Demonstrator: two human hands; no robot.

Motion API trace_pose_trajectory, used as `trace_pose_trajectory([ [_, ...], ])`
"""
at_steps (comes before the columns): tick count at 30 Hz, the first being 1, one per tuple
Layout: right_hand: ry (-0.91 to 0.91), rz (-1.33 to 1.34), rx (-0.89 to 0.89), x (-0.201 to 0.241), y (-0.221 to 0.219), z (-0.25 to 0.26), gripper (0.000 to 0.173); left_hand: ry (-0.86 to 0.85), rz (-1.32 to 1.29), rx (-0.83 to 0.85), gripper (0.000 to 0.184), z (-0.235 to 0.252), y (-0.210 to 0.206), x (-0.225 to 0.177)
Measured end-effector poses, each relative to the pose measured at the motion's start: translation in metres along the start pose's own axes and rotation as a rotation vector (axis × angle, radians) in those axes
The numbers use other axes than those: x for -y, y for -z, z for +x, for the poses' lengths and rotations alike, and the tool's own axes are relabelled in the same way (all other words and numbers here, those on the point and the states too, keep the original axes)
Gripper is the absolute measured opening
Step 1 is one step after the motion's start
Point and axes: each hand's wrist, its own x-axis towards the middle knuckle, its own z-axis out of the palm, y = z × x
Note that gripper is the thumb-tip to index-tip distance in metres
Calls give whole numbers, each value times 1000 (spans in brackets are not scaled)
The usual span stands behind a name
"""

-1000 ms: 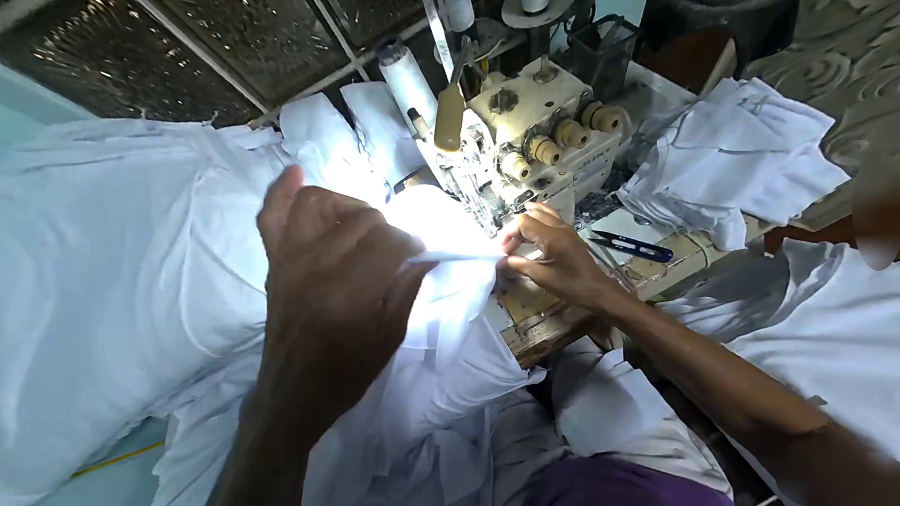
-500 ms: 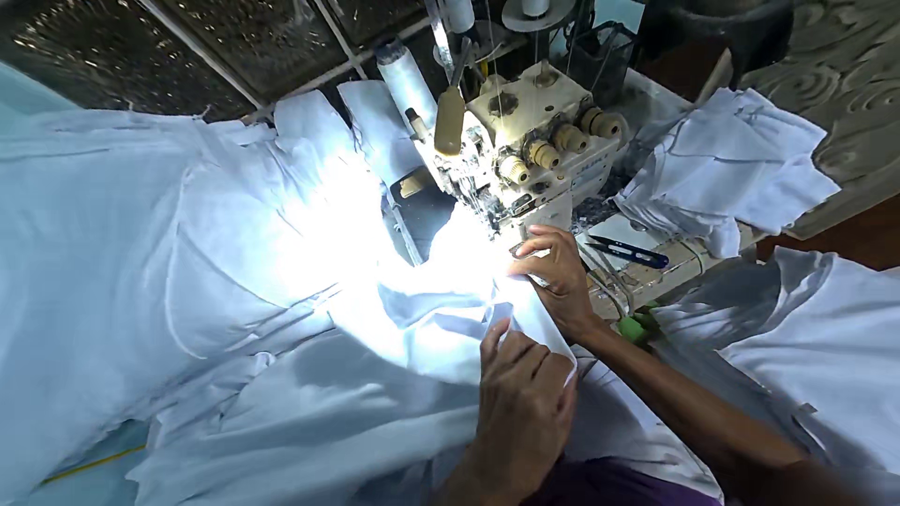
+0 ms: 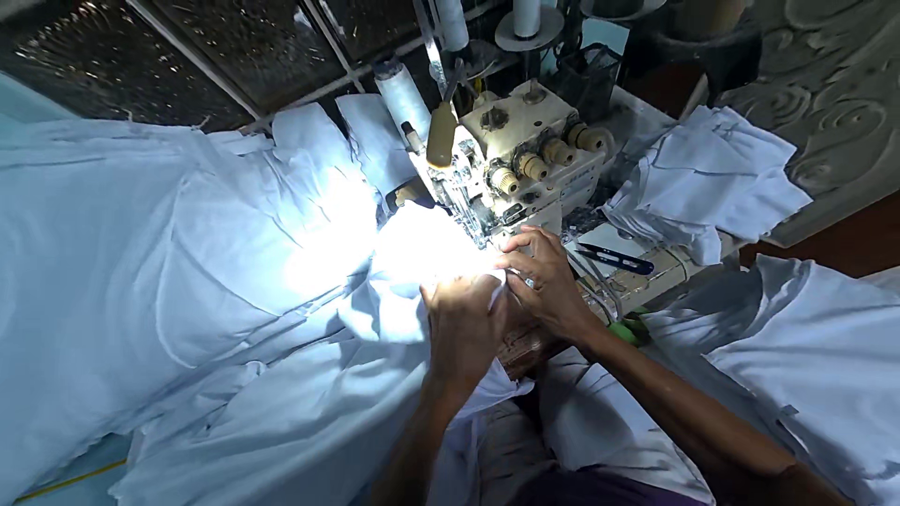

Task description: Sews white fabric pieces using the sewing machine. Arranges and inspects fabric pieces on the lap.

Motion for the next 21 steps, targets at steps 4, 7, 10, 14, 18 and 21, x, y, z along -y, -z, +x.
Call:
trace_pose_trajectory([
  [4,61,-187,47,7,3,10,19,37,18,21,12,12,-2,7],
  [7,88,-246,18,11,2,13,15,-20,22,152,21,19,13,11],
  [10,84,-244,23,13,4,10,18,-135,98,193,26,26,43,36],
  [14,42,-137,-107,18,1,-18,24,-278,324,225,21,46,79,80],
  [18,70,-18,-28,33,-8,-62,16,-431,350,329,24,52,94,118],
  [21,144,101,223,39,-19,-71,16,-484,250,454,14,61,105,130],
])
